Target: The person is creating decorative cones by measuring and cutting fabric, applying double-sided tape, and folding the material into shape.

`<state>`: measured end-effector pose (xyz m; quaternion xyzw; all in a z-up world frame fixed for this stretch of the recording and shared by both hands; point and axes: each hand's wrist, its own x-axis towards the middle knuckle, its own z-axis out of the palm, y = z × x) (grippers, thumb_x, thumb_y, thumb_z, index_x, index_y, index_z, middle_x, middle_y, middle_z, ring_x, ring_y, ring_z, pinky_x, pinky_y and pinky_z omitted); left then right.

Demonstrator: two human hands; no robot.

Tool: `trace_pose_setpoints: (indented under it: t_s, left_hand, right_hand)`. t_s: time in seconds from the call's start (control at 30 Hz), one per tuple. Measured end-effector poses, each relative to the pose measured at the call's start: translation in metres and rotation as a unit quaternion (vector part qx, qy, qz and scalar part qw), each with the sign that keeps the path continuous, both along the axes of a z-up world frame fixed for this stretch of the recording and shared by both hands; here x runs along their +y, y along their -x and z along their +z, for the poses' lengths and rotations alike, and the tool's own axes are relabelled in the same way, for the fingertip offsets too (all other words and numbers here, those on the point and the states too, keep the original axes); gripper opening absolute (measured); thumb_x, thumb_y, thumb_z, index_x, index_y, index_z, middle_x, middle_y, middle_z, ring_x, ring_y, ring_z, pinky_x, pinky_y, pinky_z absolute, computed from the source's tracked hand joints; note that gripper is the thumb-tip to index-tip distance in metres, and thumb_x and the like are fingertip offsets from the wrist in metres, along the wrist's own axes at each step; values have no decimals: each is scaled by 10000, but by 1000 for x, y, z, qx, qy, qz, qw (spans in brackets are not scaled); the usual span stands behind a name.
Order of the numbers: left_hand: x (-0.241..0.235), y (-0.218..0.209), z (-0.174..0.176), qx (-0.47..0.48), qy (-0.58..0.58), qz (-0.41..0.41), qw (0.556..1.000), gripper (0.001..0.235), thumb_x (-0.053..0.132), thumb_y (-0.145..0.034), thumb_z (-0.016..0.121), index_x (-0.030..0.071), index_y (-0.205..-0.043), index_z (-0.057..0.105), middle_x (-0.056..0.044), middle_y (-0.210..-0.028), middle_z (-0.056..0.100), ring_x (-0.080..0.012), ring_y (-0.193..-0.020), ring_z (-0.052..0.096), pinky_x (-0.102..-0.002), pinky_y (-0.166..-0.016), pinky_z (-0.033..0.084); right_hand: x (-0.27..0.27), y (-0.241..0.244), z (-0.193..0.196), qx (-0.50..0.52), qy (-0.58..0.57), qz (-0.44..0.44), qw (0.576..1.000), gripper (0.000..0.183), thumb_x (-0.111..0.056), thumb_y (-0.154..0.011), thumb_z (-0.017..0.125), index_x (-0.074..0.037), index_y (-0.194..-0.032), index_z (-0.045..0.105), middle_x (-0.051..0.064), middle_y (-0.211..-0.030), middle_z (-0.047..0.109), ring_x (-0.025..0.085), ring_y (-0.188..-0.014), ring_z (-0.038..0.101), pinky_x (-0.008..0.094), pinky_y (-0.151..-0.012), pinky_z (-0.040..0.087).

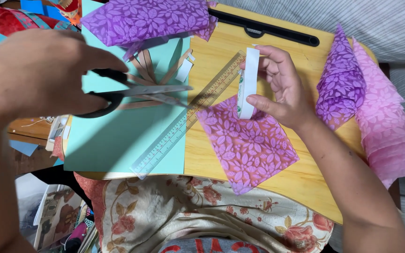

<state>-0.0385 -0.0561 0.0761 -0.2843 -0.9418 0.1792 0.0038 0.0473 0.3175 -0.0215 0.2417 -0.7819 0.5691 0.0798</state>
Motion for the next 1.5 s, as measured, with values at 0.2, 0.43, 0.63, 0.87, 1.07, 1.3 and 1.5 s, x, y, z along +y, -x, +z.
trace_pose_setpoints:
  t_s: [0.2,0.43,0.63,0.87,1.07,1.3,1.5]
  left_hand:
    - [45,21,-19,-221,-245,-121,936,554,214,-644,777,196,-1198,774,-21,-892,809,-285,-593,680,-417,-611,534]
    - [82,30,-43,-216,-305,-198,906,589,160,-627,778,114,-1214,774,-80,-797,753,-304,-559,612,-421,-592,504]
    - [95,32,-41,-212,-324,-223,895,538,124,-626,787,78,-1162,786,-37,-914,801,-254,-616,686,-386,-636,541]
    - [95,41,-45,-208,-334,-271,878,475,153,-642,780,50,-1105,798,-62,-898,800,-252,-561,663,-382,-577,524]
    - [98,42,-41,-183,-295,-231,909,415,177,-666,771,160,-1076,833,-21,-836,791,-257,-538,636,-419,-557,500]
    - [99,45,-49,-157,-304,-242,908,408,145,-685,765,168,-1086,838,-28,-771,779,-265,-527,637,-420,-553,484]
    - [99,47,-54,-129,-320,-265,900,369,143,-697,785,214,-1052,854,-3,-697,754,-253,-510,623,-408,-537,467]
  right_hand:
    - [3,1,-4,0,24,30,999,812,42,-804,722,-82,-1483,294,233,-1468,489,332,-1411,508,413,-1243,409]
    - [7,4,-8,9,38,51,998,846,14,-773,776,-113,-1481,330,189,-1623,354,330,-1387,517,439,-1237,447]
    - [7,5,-8,5,28,41,999,852,4,-769,779,-106,-1481,326,191,-1630,348,354,-1395,534,441,-1190,497]
    - [10,7,-10,14,25,52,998,860,5,-779,784,-115,-1496,325,176,-1634,353,332,-1381,554,424,-1184,504]
    - [11,8,-11,21,22,52,998,866,23,-771,795,-128,-1491,338,176,-1630,356,332,-1380,554,431,-1198,503]
    - [15,9,-13,15,39,58,997,872,37,-777,783,-124,-1502,326,174,-1633,355,313,-1370,559,404,-1175,522]
    - [16,9,-10,-4,48,57,997,870,70,-775,761,-122,-1499,318,180,-1642,337,316,-1360,552,403,-1184,497]
